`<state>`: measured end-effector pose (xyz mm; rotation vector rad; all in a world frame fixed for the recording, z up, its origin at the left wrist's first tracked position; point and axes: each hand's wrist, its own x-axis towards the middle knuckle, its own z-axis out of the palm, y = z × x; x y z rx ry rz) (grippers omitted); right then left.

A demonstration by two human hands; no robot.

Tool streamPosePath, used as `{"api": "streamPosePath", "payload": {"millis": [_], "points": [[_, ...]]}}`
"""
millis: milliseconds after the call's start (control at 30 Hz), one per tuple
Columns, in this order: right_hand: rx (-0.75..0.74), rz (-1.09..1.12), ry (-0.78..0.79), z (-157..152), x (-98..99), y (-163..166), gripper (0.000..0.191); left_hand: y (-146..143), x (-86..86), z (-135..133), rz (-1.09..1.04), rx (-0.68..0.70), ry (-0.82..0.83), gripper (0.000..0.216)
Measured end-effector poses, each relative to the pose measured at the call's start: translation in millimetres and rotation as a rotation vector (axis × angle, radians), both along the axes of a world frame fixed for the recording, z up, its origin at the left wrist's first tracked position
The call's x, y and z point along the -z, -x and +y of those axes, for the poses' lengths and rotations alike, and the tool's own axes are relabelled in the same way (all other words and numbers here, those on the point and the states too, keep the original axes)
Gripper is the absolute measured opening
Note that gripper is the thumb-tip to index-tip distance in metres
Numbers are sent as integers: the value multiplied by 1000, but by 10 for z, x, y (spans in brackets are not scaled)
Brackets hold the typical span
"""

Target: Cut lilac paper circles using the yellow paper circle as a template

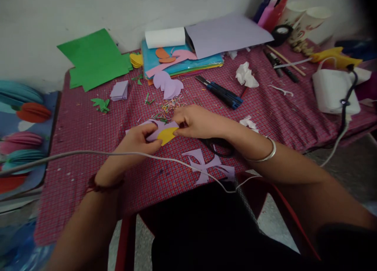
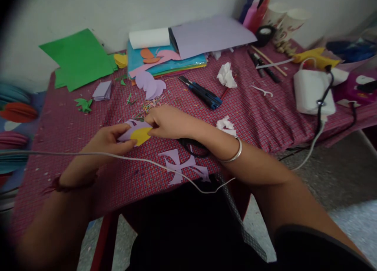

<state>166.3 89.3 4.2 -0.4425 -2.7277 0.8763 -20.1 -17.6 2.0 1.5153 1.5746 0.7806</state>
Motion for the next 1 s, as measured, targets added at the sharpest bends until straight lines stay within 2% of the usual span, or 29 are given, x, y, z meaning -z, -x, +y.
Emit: {"api": "streamPosePath", "payload": {"millis": [100,200,333,500,600,700,800,867,933,1000], "points": [[-63,-101,-80,-11,13,-27,13,-67,10,3,205,109,-39,17],[-91,-118,-115,-30,40,-16,12,-75,-24,-15,309,119,-101,15],[-122,-81,-148,-46,59,2,13,-16,-62,-41,368,107,-170,12],[-115,-165,-225,-69,63,-8,10,-4,30,-26,530,279,-161,15],[-123,-185,-206,-73,49,-19,9,-40,65,-17,545,325,-121,15],[-112,-130,-150,-87,35,-16,12,-70,60,-16,515,294,-96,14],[-94,-15,-46,-110,37,16,8,-73,40,-24,394,194,-68,13],[-7,76,109,-113,54,49,5,-60,19,-28,176,79,-42,8],[114,175,407,-100,78,77,7,-44,-14,-24,-137,-85,-41,8],[183,272,812,-78,99,90,12,-31,-61,-12,-470,-262,-85,14]]}}
